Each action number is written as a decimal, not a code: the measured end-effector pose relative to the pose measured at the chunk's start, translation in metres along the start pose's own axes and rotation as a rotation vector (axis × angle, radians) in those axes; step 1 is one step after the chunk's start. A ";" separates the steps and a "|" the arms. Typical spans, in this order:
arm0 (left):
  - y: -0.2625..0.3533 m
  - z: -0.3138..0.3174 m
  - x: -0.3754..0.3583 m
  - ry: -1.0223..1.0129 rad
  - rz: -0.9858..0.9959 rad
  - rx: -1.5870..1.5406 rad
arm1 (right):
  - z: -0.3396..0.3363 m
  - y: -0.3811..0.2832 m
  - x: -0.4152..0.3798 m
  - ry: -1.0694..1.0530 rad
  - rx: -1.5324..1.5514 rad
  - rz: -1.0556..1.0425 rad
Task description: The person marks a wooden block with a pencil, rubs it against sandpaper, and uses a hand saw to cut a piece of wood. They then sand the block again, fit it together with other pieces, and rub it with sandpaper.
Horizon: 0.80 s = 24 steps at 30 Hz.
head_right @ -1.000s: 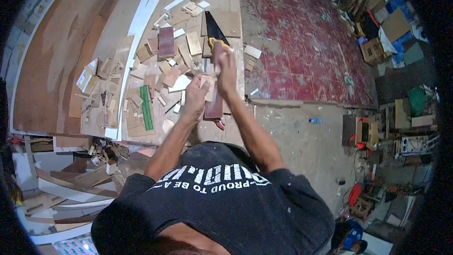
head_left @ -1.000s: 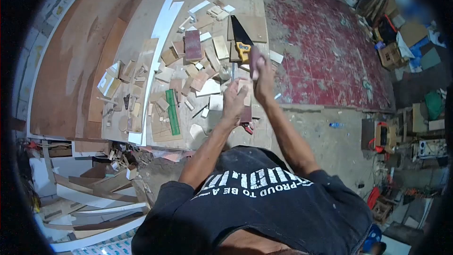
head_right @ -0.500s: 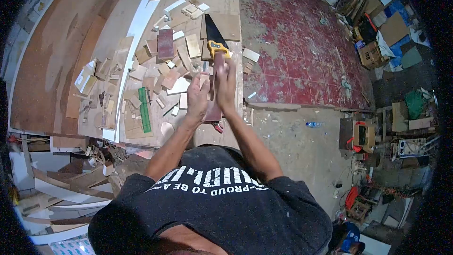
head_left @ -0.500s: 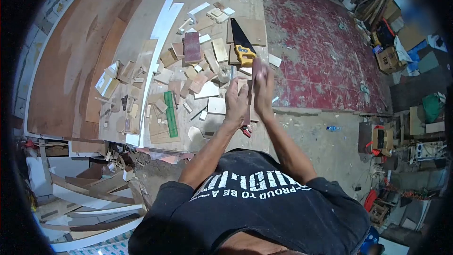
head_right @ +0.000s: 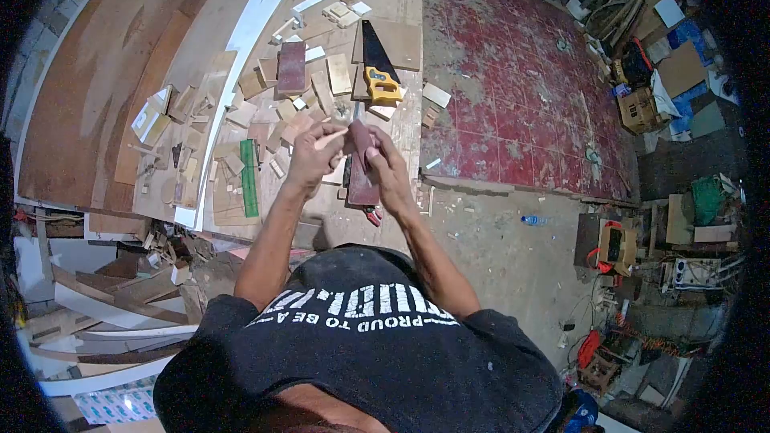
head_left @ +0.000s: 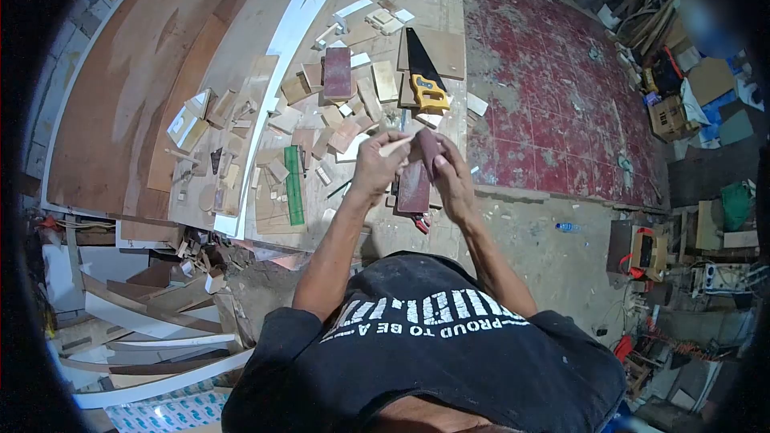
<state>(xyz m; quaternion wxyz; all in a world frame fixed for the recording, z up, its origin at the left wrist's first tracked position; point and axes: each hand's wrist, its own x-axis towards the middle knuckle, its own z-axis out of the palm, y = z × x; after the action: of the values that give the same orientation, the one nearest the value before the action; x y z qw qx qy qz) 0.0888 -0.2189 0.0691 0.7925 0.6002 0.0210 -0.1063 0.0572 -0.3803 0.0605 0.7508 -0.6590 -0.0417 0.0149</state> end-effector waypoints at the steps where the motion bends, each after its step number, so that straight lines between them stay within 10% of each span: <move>1: -0.002 0.000 0.000 -0.026 0.027 0.030 | 0.001 0.000 0.006 0.004 0.002 0.001; 15: -0.003 -0.002 0.003 0.101 0.098 0.056 | 0.012 0.009 -0.010 0.140 -0.266 -0.066; 17: -0.001 -0.019 0.008 0.085 0.038 -0.004 | 0.006 0.008 -0.048 -0.122 -0.319 -0.003; 21: -0.007 -0.020 0.012 0.031 0.102 0.172 | -0.015 0.032 -0.038 0.241 0.193 0.071; 24: -0.003 -0.010 0.007 -0.061 0.052 0.144 | -0.015 -0.001 -0.028 0.140 0.018 0.075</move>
<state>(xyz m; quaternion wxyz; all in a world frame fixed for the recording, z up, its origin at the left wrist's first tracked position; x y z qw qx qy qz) 0.0959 -0.2109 0.0626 0.7502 0.6523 -0.0265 -0.1049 0.0308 -0.3976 0.0588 0.7567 -0.6528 0.0357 -0.0029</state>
